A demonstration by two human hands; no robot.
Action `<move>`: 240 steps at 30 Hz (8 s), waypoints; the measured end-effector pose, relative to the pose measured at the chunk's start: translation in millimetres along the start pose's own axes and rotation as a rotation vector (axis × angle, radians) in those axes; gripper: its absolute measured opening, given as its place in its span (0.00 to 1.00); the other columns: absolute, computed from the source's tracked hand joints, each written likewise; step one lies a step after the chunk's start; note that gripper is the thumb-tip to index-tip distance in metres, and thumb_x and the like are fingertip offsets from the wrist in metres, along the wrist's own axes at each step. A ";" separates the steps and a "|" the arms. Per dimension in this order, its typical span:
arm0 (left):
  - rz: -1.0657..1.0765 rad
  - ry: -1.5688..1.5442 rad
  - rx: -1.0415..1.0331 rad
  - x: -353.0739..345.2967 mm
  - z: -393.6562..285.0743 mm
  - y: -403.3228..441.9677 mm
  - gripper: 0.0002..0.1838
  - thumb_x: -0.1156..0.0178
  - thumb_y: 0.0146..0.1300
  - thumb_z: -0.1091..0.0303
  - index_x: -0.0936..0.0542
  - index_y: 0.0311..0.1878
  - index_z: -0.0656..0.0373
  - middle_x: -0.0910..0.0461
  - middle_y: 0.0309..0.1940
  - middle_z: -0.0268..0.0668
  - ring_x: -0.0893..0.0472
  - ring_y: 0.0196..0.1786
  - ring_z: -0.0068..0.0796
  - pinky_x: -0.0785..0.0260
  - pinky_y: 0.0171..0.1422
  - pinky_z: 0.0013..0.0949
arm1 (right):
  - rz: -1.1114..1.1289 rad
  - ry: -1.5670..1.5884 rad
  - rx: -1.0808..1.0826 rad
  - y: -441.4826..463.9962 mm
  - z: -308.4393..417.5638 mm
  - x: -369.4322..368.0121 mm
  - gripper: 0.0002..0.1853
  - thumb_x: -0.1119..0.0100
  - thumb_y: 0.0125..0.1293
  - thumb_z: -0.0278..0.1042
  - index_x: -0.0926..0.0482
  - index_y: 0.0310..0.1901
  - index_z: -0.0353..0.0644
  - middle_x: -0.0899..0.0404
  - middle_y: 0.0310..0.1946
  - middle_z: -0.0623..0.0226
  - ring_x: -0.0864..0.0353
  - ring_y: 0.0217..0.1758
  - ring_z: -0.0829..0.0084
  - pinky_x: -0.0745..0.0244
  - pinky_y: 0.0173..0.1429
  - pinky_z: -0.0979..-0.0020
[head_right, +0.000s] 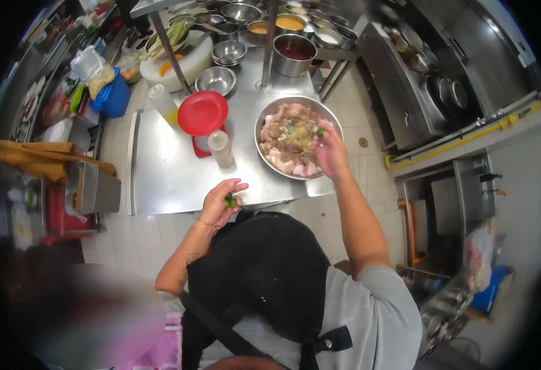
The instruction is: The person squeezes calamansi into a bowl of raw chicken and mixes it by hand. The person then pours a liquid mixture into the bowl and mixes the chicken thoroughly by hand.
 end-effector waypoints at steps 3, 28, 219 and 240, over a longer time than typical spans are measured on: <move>-0.041 0.004 -0.018 6.2 5.2 2.4 0.24 0.46 0.81 0.56 0.28 0.70 0.63 0.14 0.57 0.46 0.22 0.24 0.28 0.36 0.21 0.30 | 0.023 0.069 -0.021 9.8 -3.2 6.6 0.15 0.46 0.83 0.36 0.24 0.64 0.40 0.22 0.44 0.66 0.22 0.43 0.74 0.20 0.50 0.71; 0.159 0.121 0.186 -46.5 27.8 31.9 0.15 0.44 0.82 0.59 0.21 0.57 0.62 0.20 0.35 0.35 0.21 0.32 0.28 0.30 0.29 0.30 | -0.300 -1.642 0.512 21.5 -10.5 7.8 0.11 0.40 0.73 0.34 0.14 0.52 0.45 0.10 0.45 0.53 0.09 0.48 0.53 0.16 0.53 0.54; 0.195 0.355 0.174 -74.1 37.0 54.2 0.20 0.36 0.79 0.58 0.18 0.62 0.64 0.22 0.37 0.30 0.24 0.34 0.20 0.32 0.35 0.25 | -0.592 -1.831 0.616 -164.1 61.1 90.7 0.09 0.41 0.74 0.32 0.14 0.48 0.40 0.11 0.47 0.55 0.13 0.51 0.51 0.18 0.58 0.55; 0.595 0.213 0.323 -197.6 53.1 42.7 0.16 0.37 0.77 0.64 0.19 0.63 0.57 0.17 0.48 0.30 0.24 0.39 0.17 0.33 0.39 0.24 | -0.140 -1.165 0.519 -196.8 16.3 14.5 0.25 0.27 0.68 0.36 0.17 0.66 0.45 0.14 0.53 0.60 0.14 0.54 0.63 0.20 0.59 0.65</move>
Point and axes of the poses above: each hand's wrist, its own y-axis towards the middle knuckle, its own x-axis out of the back of the hand, z = x × y, the point moved 2 cm from there along y, towards the middle knuckle
